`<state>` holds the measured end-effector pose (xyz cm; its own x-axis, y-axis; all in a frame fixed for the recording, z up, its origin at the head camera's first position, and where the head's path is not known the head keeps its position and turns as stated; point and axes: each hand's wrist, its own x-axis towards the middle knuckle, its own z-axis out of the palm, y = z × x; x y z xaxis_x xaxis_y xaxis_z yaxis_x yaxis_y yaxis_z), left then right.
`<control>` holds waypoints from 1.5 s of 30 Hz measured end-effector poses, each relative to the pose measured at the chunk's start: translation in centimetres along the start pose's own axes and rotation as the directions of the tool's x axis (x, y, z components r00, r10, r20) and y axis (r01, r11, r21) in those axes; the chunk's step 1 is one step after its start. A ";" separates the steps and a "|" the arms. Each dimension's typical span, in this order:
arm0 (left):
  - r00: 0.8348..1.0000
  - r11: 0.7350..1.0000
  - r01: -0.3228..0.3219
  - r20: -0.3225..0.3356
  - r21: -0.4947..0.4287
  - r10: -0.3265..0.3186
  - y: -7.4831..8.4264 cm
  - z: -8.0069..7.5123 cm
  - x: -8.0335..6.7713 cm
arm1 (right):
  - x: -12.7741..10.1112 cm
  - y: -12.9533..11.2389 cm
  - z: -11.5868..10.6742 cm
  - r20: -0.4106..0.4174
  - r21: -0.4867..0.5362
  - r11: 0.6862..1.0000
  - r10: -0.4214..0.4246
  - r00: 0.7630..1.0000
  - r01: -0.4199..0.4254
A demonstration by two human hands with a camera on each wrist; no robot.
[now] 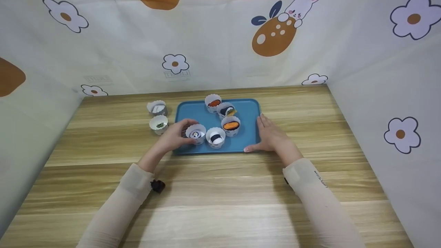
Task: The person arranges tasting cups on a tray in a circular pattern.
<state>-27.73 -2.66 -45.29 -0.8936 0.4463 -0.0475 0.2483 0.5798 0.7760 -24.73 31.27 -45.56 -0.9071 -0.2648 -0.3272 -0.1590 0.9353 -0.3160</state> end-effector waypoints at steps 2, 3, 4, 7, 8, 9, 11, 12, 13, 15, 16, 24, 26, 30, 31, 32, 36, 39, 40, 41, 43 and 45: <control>1.000 1.000 -0.004 -0.004 0.002 0.004 0.0 0.1 0.0 | 0.0 0.0 0.0 -0.006 0.004 1.000 -0.008 1.000 0.008; 1.000 1.000 -0.005 -0.006 0.005 0.005 0.0 0.1 0.0 | 0.0 0.0 -0.1 -0.010 0.007 1.000 -0.014 1.000 0.014; 1.000 1.000 -0.005 -0.007 0.006 0.005 0.1 0.2 0.0 | 0.0 0.0 -0.1 -0.012 0.007 1.000 -0.017 1.000 0.017; 1.000 1.000 0.006 -0.004 0.006 -0.006 0.2 0.3 0.0 | 0.0 0.0 -0.1 -0.016 0.009 1.000 -0.022 1.000 0.022; 1.000 1.000 0.012 -0.001 0.008 -0.012 0.2 0.3 0.0 | 0.0 0.0 -0.1 -0.013 0.010 1.000 -0.018 1.000 0.018; 1.000 1.000 0.016 0.002 0.012 -0.016 0.3 0.3 0.0 | 0.0 0.0 0.0 -0.010 0.010 1.000 -0.016 1.000 0.016; 1.000 1.000 0.021 0.009 0.019 -0.021 0.3 0.3 0.0 | 0.0 -0.1 0.0 -0.007 0.011 1.000 -0.012 1.000 0.012; 1.000 0.999 0.022 0.012 0.022 -0.023 0.4 0.3 -0.1 | 0.0 0.0 0.0 -0.006 0.011 1.000 -0.012 1.000 0.012; 1.000 0.999 0.022 0.016 0.027 -0.022 0.4 0.3 -0.1 | 0.0 0.0 0.0 -0.005 0.011 1.000 -0.012 1.000 0.012; 0.999 0.999 0.023 0.022 0.032 -0.023 0.4 0.3 -0.1 | 0.0 0.0 -0.1 -0.003 0.012 1.000 -0.010 1.000 0.010; 0.999 0.999 0.023 0.025 0.032 -0.024 0.5 0.3 -0.1 | -0.1 -0.1 -0.1 -0.002 0.013 1.000 -0.008 1.000 0.008; 0.999 1.000 0.009 0.032 0.024 -0.010 0.8 -0.4 -0.4 | 0.0 0.0 0.0 0.001 0.010 1.000 0.000 1.000 0.000; 1.000 1.000 0.016 0.025 0.011 -0.016 0.9 -0.7 -0.5 | 0.1 0.0 0.0 0.002 0.008 1.000 0.002 1.000 -0.002; 1.000 1.000 0.023 0.012 -0.013 -0.023 1.0 -1.1 -0.8 | 0.1 0.1 0.0 0.000 0.010 1.000 0.000 1.000 0.000; 1.000 1.000 0.019 0.008 -0.014 -0.019 1.0 -1.2 -0.8 | 0.1 0.1 0.0 -0.002 0.012 1.000 -0.006 1.000 0.006; 1.000 1.000 0.016 0.006 -0.014 -0.016 0.9 -1.3 -0.9 | 0.1 0.1 0.0 -0.004 0.014 1.000 -0.012 1.000 0.013; 1.000 1.000 -0.010 -0.008 -0.023 0.010 0.8 -1.9 -1.2 | 0.1 0.1 0.0 -0.010 0.023 0.999 -0.030 1.000 0.030; 0.999 0.999 -0.024 -0.026 -0.046 0.023 0.7 -2.3 -1.4 | 0.0 0.0 0.0 -0.006 0.025 0.999 -0.022 1.000 0.022; 0.999 0.998 -0.030 -0.034 -0.056 0.028 0.6 -2.4 -1.5 | 0.0 0.0 -0.1 -0.006 0.024 0.999 -0.021 1.000 0.021; 0.999 0.998 -0.030 -0.041 -0.064 0.028 0.6 -2.6 -1.5 | -0.1 0.0 -0.1 -0.006 0.022 1.000 -0.020 1.000 0.020; 0.998 0.997 -0.027 -0.056 -0.078 0.022 0.4 -2.9 -1.7 | -0.1 0.0 -0.1 -0.003 0.020 1.000 -0.018 1.000 0.018; 0.998 0.995 -0.019 -0.069 -0.096 0.012 0.2 -3.2 -1.8 | -0.1 0.0 -0.1 0.000 0.018 1.000 -0.015 1.000 0.015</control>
<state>-27.23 -5.54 -43.02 -0.9144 0.4049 0.0058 0.2282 0.5035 0.8333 -24.70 31.31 -45.47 -0.9045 -0.2791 -0.3224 -0.1659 0.9268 -0.3369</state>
